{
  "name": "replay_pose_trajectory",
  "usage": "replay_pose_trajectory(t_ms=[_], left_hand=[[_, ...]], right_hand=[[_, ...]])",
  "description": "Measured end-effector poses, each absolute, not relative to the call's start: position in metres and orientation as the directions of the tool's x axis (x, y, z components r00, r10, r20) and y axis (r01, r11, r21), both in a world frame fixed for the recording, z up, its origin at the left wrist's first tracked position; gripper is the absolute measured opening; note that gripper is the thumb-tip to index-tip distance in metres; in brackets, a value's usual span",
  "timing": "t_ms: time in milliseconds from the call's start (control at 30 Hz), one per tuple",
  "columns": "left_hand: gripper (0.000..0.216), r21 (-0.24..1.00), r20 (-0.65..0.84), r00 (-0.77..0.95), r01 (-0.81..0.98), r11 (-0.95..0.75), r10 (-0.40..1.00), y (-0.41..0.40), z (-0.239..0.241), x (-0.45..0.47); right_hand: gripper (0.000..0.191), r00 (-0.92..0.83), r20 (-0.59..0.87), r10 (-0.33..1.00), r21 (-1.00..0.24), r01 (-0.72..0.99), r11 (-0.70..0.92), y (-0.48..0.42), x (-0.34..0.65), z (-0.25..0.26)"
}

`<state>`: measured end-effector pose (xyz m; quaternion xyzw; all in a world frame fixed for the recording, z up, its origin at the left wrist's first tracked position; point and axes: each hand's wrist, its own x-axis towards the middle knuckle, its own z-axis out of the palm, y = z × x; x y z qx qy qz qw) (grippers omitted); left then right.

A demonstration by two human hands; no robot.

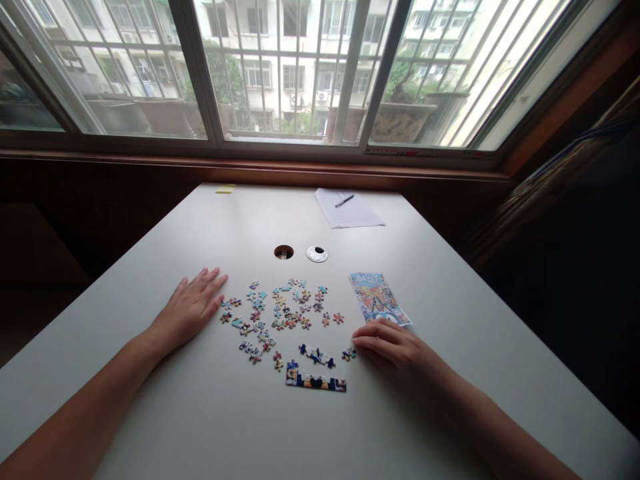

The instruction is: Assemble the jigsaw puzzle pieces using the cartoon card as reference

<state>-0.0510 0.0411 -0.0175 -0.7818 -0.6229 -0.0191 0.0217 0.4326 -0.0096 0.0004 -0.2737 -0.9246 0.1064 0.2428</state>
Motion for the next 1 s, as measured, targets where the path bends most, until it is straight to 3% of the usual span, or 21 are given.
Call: replay_pose_trajectory(t_ms=[1000], left_hand=[[0.058, -0.004, 0.063, 0.220, 0.976, -0.220, 0.974, 0.041, -0.017, -0.050]], right_hand=[[0.022, -0.724, 0.377, 0.577, -0.320, 0.482, 0.815, -0.014, 0.438, 0.007]])
